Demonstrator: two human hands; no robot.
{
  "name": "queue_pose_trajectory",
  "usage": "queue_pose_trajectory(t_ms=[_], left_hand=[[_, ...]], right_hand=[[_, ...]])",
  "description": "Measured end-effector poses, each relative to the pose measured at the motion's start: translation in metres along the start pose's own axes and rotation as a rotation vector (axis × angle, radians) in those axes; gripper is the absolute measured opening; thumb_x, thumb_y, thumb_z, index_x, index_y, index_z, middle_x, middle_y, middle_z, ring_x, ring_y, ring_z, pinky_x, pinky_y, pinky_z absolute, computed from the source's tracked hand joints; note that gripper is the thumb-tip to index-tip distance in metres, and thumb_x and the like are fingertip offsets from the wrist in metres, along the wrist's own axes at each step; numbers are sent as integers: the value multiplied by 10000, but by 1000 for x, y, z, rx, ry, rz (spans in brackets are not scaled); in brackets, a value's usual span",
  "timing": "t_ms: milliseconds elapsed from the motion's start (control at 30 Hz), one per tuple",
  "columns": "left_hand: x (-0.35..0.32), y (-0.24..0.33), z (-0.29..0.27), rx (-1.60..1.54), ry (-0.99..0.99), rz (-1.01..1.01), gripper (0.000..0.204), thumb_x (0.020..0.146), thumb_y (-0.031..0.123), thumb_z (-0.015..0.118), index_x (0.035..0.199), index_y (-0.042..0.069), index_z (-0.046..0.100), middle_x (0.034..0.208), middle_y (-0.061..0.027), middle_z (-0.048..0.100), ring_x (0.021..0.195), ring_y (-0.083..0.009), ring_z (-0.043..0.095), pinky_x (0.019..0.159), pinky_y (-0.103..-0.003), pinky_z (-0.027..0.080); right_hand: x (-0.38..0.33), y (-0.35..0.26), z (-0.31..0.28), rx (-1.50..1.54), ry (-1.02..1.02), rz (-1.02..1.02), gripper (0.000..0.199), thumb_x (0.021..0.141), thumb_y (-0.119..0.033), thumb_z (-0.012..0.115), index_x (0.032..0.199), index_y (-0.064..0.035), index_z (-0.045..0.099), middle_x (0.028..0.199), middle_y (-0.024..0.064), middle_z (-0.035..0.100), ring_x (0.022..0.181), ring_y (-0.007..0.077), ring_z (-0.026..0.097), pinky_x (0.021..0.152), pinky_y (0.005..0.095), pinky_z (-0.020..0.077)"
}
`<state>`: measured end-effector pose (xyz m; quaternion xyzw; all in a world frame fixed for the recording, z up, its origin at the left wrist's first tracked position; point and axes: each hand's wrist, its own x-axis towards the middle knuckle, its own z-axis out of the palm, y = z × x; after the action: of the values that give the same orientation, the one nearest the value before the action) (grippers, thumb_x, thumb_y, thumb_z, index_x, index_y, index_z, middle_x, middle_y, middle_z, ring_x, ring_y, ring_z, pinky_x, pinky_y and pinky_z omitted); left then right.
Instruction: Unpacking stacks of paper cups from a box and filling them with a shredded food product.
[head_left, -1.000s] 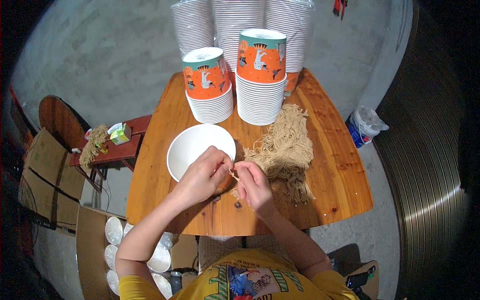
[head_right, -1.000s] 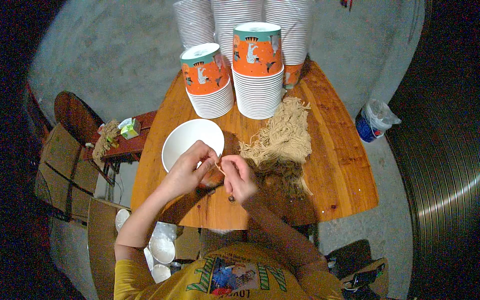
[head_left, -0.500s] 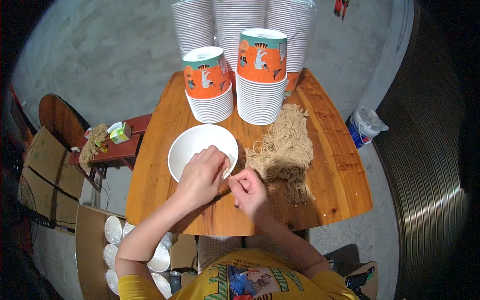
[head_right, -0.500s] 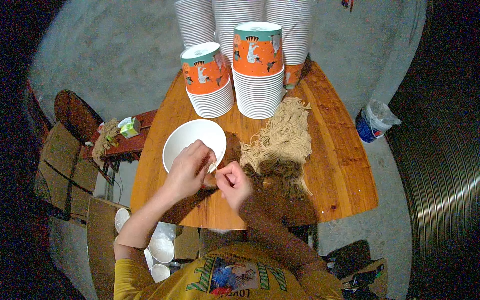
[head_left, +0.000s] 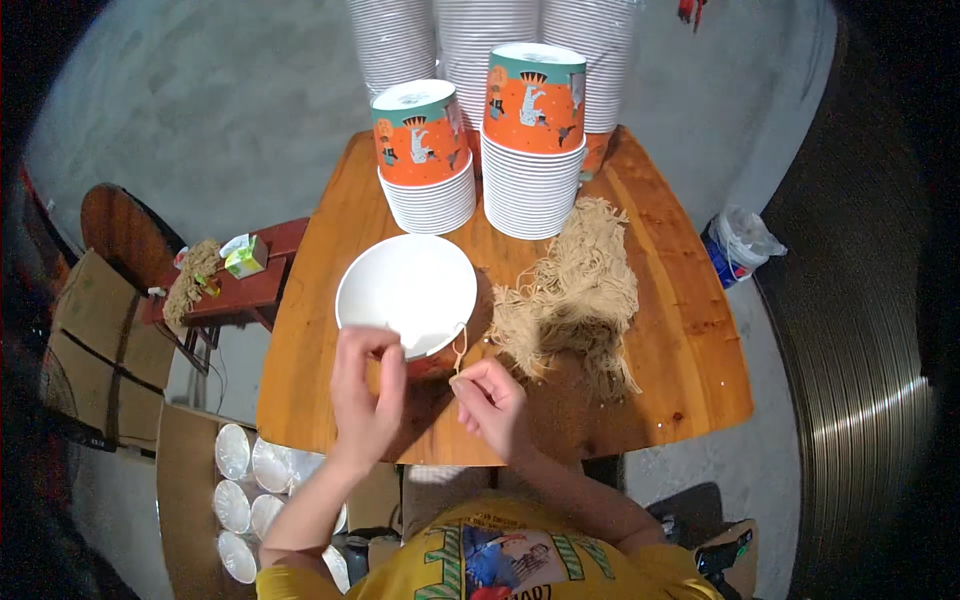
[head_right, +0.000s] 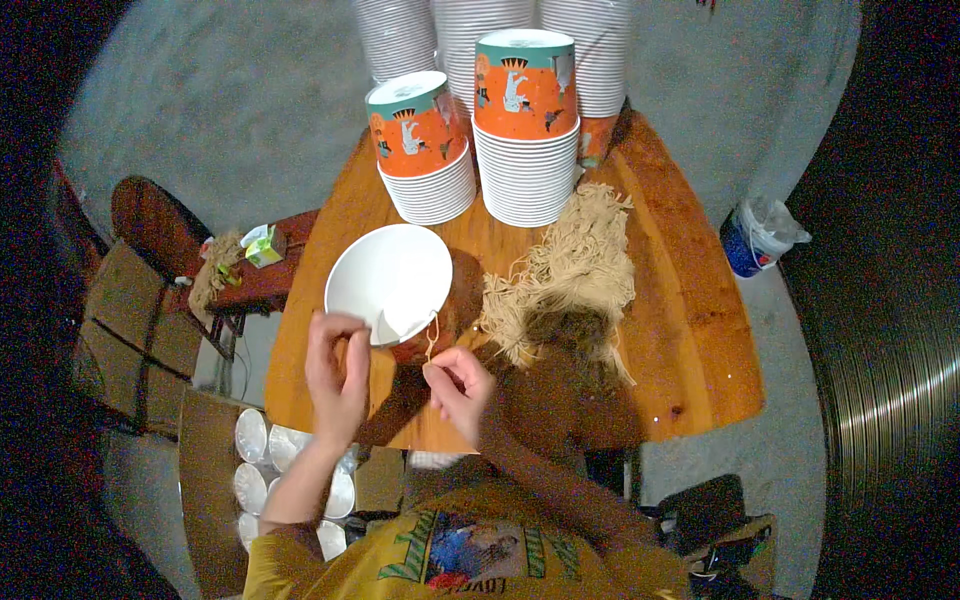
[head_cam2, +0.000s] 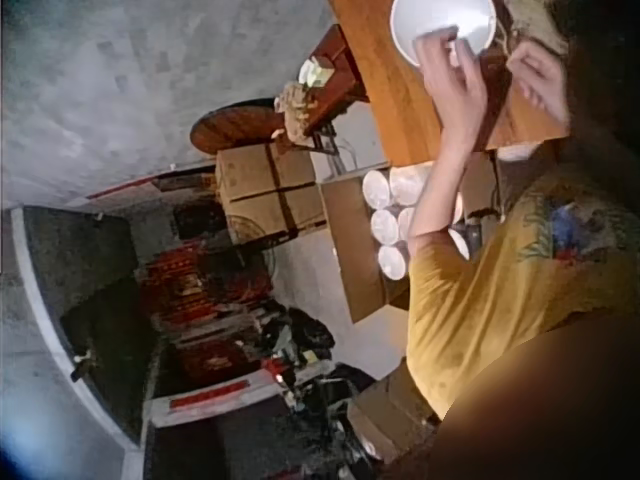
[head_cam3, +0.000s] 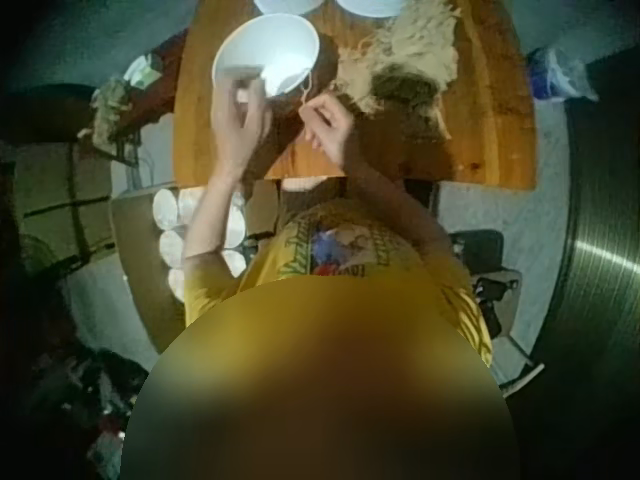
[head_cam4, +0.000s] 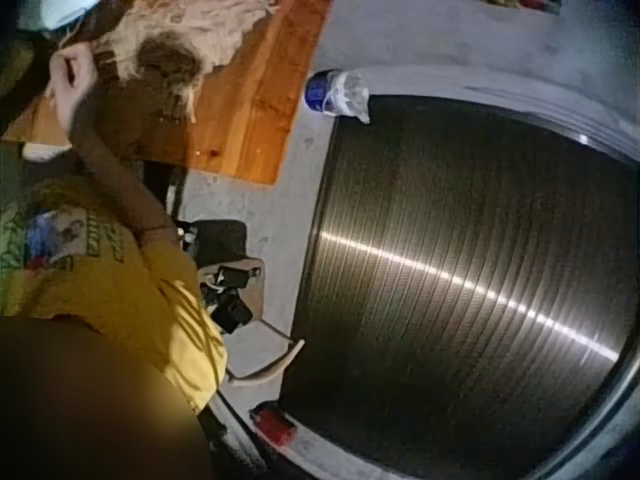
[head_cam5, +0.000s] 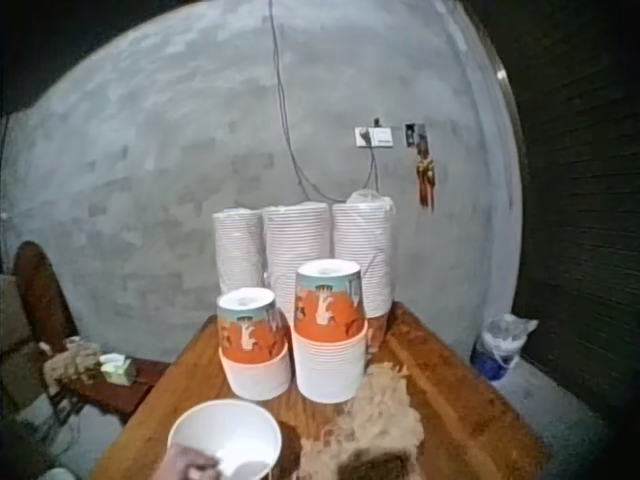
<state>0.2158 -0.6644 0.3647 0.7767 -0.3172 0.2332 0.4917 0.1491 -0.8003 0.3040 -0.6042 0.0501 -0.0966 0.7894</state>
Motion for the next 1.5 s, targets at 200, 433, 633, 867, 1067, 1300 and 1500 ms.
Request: queue_pose_trajectory(t_ms=[200, 433, 633, 867, 1067, 1300, 1500], left_hand=[[-47, -3, 17, -703, -163, -874, 152, 967, 162, 477, 1033, 50, 556, 898, -42, 599, 782, -112, 552, 719, -230, 446], [-27, -10, 36, -1273, -176, -1154, 266, 950, 207, 524, 1092, -15, 562, 989, -93, 631, 913, -158, 613, 830, -276, 485], [-29, -18, 43, -1414, -211, -1211, 201, 924, 167, 562, 1033, 0, 586, 986, -98, 637, 914, -152, 614, 834, -274, 485], [-27, -8, 45, -1323, -161, -1154, 136, 917, 152, 575, 1003, 50, 601, 971, -32, 640, 867, -114, 597, 806, -243, 467], [-30, -8, 49, -1262, -46, -1133, 115, 912, 134, 583, 991, 53, 596, 957, -35, 642, 861, -104, 586, 821, -255, 460], [-32, -9, 52, -1295, -12, -1132, 99, 901, 120, 598, 971, 50, 590, 950, -42, 640, 858, -106, 580, 819, -250, 460], [-31, -8, 51, -1276, -17, -1133, 90, 899, 119, 600, 955, 51, 582, 937, -42, 630, 845, -109, 572, 822, -249, 456]], right_hand=[[-11, -10, 2, -20, -86, 41, 86, 935, -125, 530, 931, -44, 504, 741, 7, 565, 600, 49, 482, 518, 196, 384], [-9, 4, -4, -16, -62, -90, 59, 928, -90, 517, 945, -35, 503, 828, 26, 613, 651, 60, 510, 583, 211, 403], [-6, 7, -8, -317, -78, -58, 63, 925, -76, 510, 963, -26, 505, 820, 11, 597, 689, 62, 520, 590, 211, 401], [3, -5, -6, -158, 24, -69, 85, 928, -81, 511, 995, -28, 510, 725, -1, 567, 652, 53, 504, 576, 208, 388], [4, -24, -7, -129, 61, 14, 70, 916, -91, 532, 947, -28, 525, 670, 4, 566, 568, 40, 479, 518, 202, 370], [7, -17, -5, -326, 125, -129, 52, 914, -71, 524, 882, -31, 514, 652, 23, 624, 453, 47, 486, 406, 211, 357], [7, -22, -6, -284, 89, -69, 85, 938, -99, 480, 899, -29, 510, 629, 27, 596, 450, 65, 516, 400, 220, 376]])
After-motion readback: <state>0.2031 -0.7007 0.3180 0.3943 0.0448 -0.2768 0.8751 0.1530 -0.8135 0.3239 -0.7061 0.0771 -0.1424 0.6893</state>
